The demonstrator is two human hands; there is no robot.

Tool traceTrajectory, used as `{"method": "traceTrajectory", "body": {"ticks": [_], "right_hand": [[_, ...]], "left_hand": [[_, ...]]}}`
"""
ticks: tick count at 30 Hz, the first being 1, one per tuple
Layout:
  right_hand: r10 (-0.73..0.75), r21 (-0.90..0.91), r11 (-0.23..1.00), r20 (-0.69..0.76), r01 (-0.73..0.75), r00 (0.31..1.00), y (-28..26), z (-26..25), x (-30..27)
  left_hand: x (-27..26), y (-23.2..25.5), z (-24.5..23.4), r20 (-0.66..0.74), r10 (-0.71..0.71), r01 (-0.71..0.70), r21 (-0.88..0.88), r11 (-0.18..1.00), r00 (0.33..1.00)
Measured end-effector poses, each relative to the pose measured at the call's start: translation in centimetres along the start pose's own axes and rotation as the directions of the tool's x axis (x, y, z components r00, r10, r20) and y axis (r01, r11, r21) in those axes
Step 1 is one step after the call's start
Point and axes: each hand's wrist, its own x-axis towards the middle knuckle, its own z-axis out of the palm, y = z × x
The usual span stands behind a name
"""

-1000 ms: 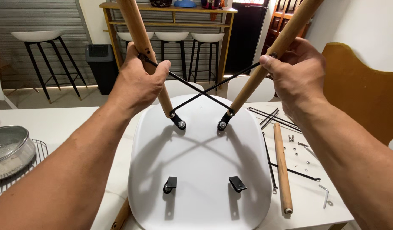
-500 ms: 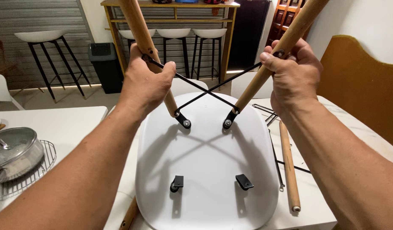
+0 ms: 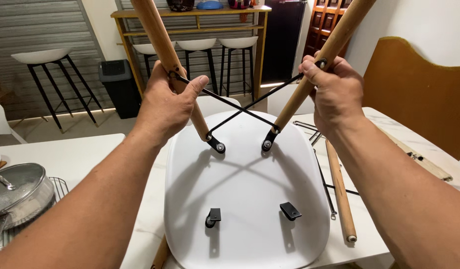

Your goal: The person assembles a chair by inserting wooden legs into metal brackets on the underside of a white seat, then attaches a black metal cross-brace between the legs using bolts and washers. The person uses a green screwdriver to tighten the fasteners.

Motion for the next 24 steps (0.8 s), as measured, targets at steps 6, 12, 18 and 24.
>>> {"method": "traceTrajectory", "body": {"ticks": [6,12,18,24], "right_hand": [[-0.015,-0.095,0.995,0.103,0.025,0.995,0.7,-0.6,-1.5],[0.087,-0.294,0.954,0.075,-0.061,0.993,3.7,-5.5,-3.2],[0.301,-0.65,0.615,-0.33,-0.447,0.895,9.4,-16.7,-3.4],[0.366,-0.832,0.223,-0.411,-0.507,0.835,14.8,-27.6,0.2]], "left_hand": [[0.5,-0.6,0.3,-0.04,0.092,-0.092,0.0,0.996,0.995],[0.1,-0.2,0.2,-0.049,0.062,-0.063,-0.022,0.998,0.997],[-0.2,0.7,0.2,-0.021,-0.06,0.059,-0.061,0.996,0.998],[0.2,0.1,0.3,-0.052,-0.058,0.057,-0.017,0.998,0.997]]}}
